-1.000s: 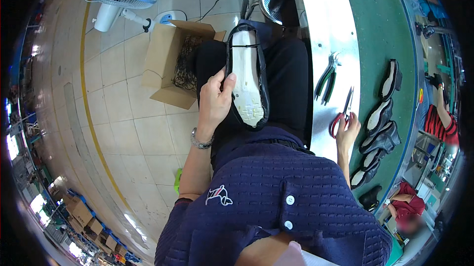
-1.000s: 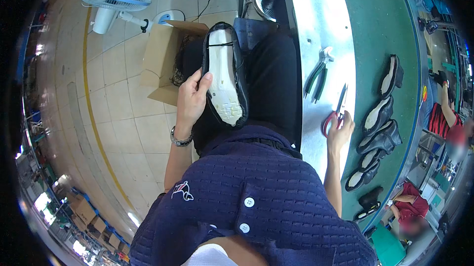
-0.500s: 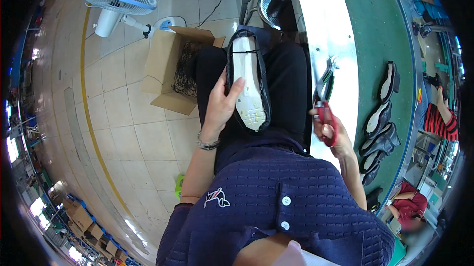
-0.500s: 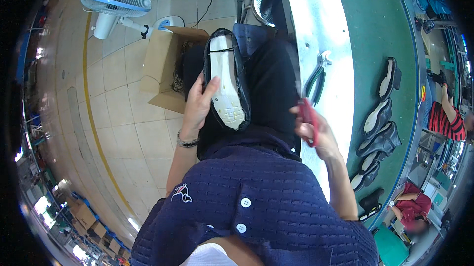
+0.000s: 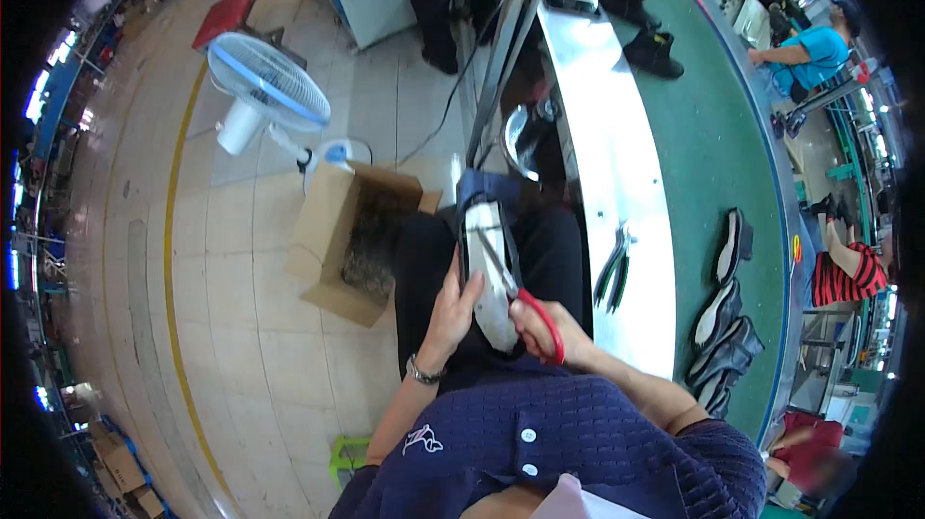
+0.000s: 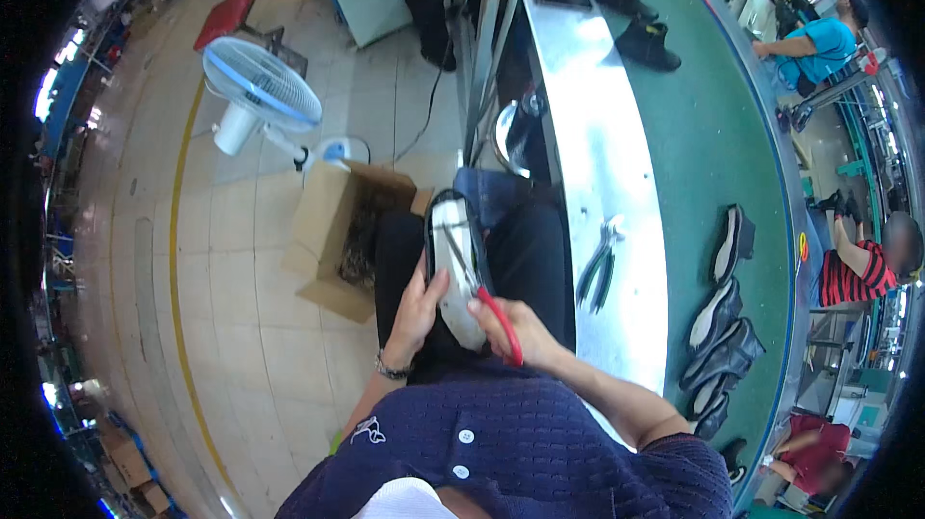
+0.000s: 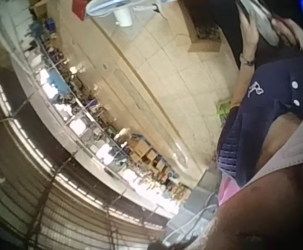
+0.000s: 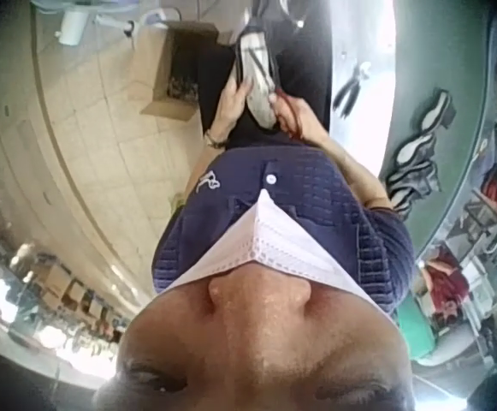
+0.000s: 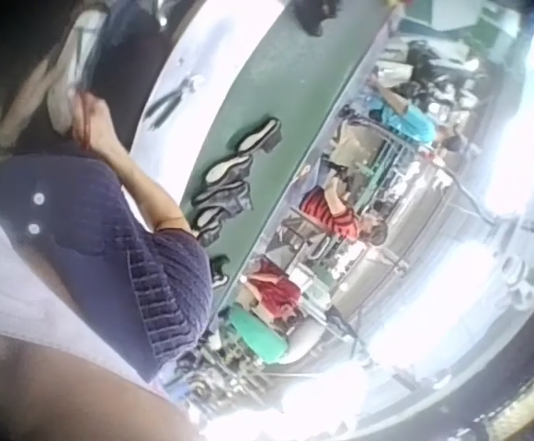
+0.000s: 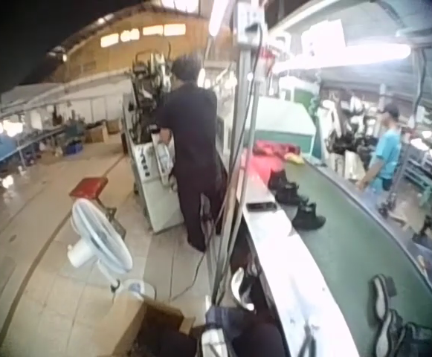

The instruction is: Trimming and assembling shoe components on a factory line.

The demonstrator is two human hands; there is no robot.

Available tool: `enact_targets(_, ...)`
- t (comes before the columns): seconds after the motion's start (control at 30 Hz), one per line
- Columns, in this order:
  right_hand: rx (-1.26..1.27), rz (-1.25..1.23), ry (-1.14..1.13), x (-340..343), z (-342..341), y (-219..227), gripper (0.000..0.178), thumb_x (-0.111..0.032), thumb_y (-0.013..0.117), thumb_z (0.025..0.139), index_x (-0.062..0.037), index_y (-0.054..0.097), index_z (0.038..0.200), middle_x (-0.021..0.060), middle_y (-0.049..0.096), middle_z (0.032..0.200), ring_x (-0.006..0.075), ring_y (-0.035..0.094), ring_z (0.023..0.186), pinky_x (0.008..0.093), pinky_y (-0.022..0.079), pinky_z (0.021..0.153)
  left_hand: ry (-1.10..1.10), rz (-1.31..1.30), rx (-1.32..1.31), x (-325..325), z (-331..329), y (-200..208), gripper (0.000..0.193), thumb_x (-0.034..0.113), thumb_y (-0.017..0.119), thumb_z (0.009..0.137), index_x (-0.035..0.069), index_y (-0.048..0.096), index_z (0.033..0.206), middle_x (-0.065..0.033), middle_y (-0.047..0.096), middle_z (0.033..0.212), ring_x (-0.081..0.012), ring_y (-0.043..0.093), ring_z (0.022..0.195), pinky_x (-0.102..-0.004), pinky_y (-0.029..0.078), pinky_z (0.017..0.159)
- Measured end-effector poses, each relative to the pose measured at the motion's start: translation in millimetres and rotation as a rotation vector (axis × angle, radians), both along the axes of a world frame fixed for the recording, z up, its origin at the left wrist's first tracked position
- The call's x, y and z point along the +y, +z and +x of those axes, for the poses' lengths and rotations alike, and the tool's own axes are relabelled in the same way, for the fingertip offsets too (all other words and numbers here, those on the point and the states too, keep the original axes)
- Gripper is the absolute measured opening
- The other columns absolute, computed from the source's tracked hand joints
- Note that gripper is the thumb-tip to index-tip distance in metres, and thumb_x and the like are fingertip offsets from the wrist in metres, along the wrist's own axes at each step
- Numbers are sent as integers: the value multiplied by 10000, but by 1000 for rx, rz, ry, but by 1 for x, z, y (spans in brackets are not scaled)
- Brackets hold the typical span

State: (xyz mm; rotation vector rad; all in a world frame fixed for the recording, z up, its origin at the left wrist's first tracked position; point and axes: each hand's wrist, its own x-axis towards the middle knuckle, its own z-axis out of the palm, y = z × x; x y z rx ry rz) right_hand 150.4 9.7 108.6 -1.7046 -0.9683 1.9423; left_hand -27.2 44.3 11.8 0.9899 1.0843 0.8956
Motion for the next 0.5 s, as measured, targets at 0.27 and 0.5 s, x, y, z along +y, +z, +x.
enact_targets(0.27,-353,327,-173,-35,56,-4,295,-273,714,867,3,611,860,61,564,641,93,500,614,290,414,556,109,687,788,30,12,44,589,223,619,902,22,418,1418,-214,363,1482,-369,307,1390,-456,241,1129)
enact_targets(0.5,-1190,394,-391,-81,150,-70,502,-267,757,800,56,612,1156,180,660,907,266,643,731,375,507,681,125,1193,936,65,33,31,110,60,687,824,-21,651,889,-93,657,941,-284,608,1012,-417,478,922)
